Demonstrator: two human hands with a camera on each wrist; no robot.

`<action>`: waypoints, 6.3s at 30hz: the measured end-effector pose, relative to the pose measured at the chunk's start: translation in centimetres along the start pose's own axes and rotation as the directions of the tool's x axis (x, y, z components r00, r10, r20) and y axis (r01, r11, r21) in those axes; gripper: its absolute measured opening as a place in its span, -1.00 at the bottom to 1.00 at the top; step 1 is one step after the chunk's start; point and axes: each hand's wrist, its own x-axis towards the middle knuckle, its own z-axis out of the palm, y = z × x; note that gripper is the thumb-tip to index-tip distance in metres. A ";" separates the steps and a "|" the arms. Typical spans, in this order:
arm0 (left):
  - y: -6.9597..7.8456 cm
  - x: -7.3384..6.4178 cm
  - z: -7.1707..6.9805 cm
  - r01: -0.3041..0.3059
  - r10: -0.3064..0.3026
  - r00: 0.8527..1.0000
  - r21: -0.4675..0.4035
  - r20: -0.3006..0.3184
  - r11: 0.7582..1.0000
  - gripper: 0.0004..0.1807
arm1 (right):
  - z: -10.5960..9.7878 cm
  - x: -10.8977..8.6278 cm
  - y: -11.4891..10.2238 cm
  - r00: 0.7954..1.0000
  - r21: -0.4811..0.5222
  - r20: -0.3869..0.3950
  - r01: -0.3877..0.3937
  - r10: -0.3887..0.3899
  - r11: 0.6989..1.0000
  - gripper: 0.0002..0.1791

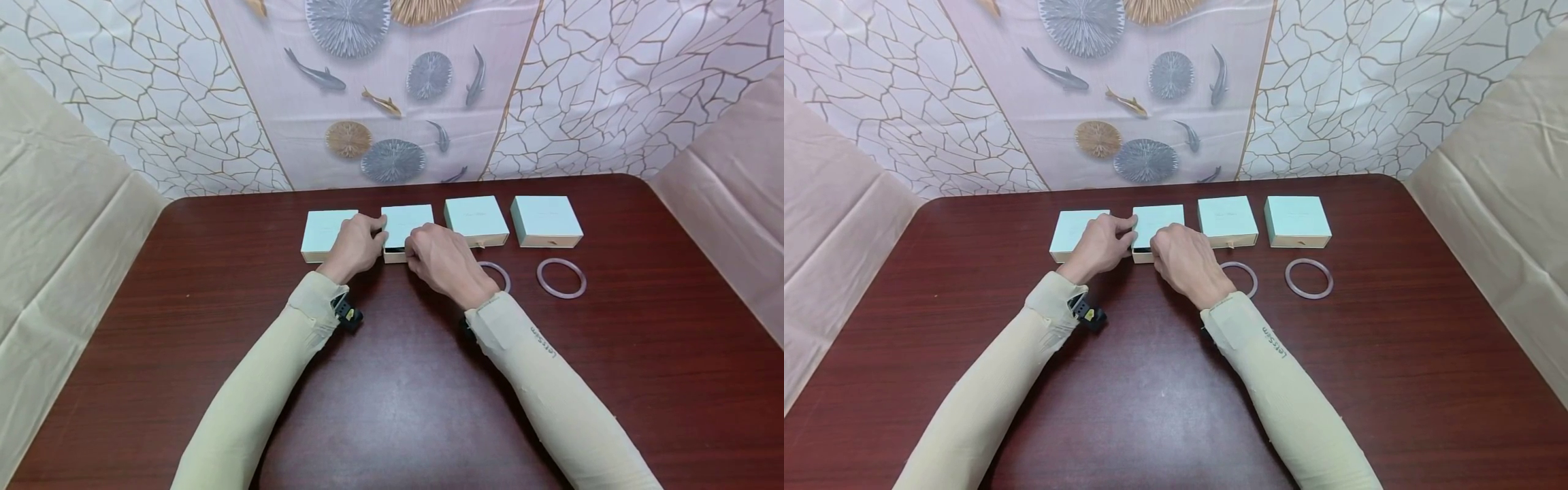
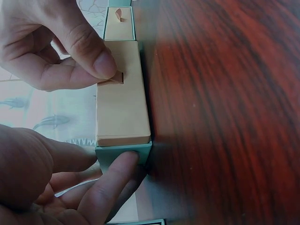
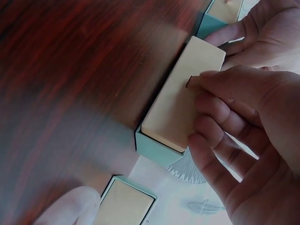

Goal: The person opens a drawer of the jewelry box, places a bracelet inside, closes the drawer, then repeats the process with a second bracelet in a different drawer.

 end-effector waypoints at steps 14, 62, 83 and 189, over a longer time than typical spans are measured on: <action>-0.1 0.1 0.0 0.005 -0.005 1.000 -0.006 0.007 1.000 -0.55 | 0.0 0.0 0.0 1.000 0.002 -0.010 -0.004 0.004 1.000 -0.74; -0.1 0.0 0.0 0.001 -0.001 1.000 -0.002 0.003 1.000 -0.54 | -0.2 0.6 -0.1 0.998 0.062 0.020 -0.069 0.068 0.996 -0.65; -0.1 0.1 0.1 -0.009 0.009 1.000 0.003 -0.015 1.000 -0.55 | 0.0 0.8 -0.1 0.997 0.083 0.014 -0.078 0.077 0.994 -0.66; 5.0 0.5 2.6 -0.230 0.202 0.953 -0.105 -0.225 0.968 -0.68 | -2.2 -3.9 4.2 0.992 0.093 -0.102 -0.062 0.071 0.994 -0.94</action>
